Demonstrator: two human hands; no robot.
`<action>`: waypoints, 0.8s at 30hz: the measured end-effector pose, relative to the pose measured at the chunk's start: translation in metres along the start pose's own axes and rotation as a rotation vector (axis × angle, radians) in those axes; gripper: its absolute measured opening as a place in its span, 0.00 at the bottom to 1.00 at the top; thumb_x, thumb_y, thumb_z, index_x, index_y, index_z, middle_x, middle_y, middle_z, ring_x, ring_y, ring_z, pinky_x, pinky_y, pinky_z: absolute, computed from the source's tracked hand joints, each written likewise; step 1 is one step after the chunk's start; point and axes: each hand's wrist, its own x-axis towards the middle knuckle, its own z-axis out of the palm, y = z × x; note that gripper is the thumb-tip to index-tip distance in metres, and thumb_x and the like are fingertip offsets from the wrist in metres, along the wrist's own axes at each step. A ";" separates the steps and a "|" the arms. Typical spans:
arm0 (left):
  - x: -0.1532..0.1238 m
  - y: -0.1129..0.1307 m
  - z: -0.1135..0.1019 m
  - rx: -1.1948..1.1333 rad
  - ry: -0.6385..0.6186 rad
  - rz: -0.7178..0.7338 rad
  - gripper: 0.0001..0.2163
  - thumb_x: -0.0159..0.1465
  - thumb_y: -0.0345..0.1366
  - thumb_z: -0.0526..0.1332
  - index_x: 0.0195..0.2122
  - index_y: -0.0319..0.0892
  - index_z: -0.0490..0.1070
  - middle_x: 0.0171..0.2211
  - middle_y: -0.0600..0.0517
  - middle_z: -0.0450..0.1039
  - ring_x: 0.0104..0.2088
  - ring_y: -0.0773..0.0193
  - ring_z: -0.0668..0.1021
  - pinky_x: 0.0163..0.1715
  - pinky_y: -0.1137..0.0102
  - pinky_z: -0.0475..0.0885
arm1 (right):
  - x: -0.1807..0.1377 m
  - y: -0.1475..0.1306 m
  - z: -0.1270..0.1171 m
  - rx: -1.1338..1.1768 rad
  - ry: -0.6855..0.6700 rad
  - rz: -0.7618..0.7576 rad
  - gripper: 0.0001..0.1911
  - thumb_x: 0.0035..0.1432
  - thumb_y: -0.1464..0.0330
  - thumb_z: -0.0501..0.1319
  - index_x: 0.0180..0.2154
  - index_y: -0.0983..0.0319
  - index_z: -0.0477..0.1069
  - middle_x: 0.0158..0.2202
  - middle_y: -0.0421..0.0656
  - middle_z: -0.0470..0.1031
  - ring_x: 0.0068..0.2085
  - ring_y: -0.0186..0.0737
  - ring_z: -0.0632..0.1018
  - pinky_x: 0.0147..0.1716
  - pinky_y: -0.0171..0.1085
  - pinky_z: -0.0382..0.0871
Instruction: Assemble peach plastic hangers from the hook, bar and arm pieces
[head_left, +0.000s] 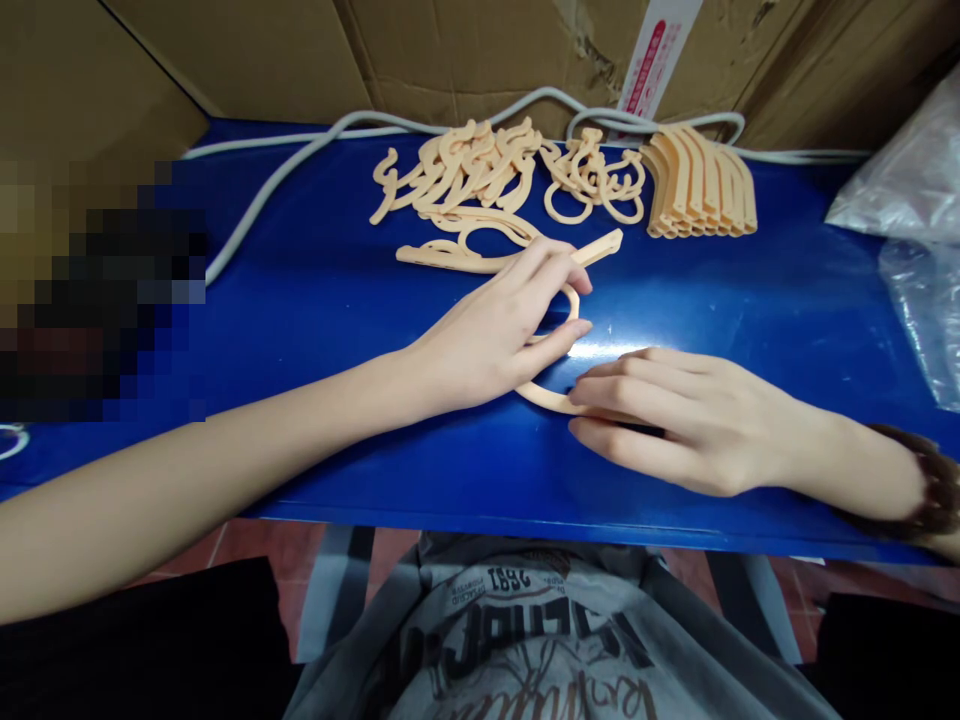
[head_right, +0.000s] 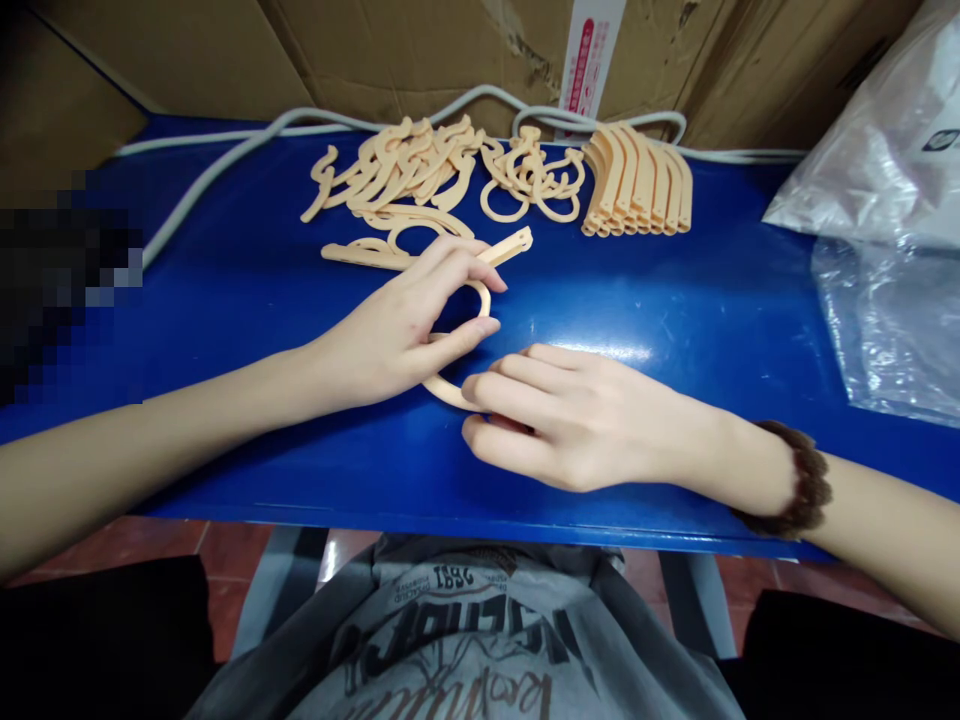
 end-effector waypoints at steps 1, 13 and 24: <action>0.000 0.000 0.000 0.004 -0.001 -0.002 0.13 0.81 0.41 0.55 0.60 0.43 0.70 0.63 0.39 0.76 0.66 0.46 0.79 0.70 0.50 0.76 | 0.000 0.001 0.000 -0.002 -0.003 0.014 0.18 0.86 0.74 0.50 0.51 0.61 0.79 0.49 0.46 0.85 0.46 0.40 0.80 0.44 0.40 0.77; 0.000 0.001 -0.002 0.016 -0.067 0.020 0.11 0.81 0.38 0.55 0.60 0.43 0.70 0.65 0.40 0.77 0.65 0.48 0.80 0.69 0.51 0.77 | -0.001 0.007 0.005 -0.038 -0.007 0.060 0.17 0.86 0.71 0.51 0.50 0.60 0.79 0.45 0.45 0.82 0.45 0.40 0.80 0.45 0.39 0.80; -0.002 -0.002 0.000 -0.025 -0.088 0.025 0.15 0.81 0.38 0.56 0.64 0.39 0.72 0.69 0.38 0.80 0.73 0.47 0.80 0.69 0.53 0.79 | 0.001 0.009 0.005 -0.063 0.024 0.033 0.16 0.86 0.70 0.53 0.49 0.63 0.80 0.45 0.46 0.85 0.45 0.43 0.81 0.46 0.42 0.76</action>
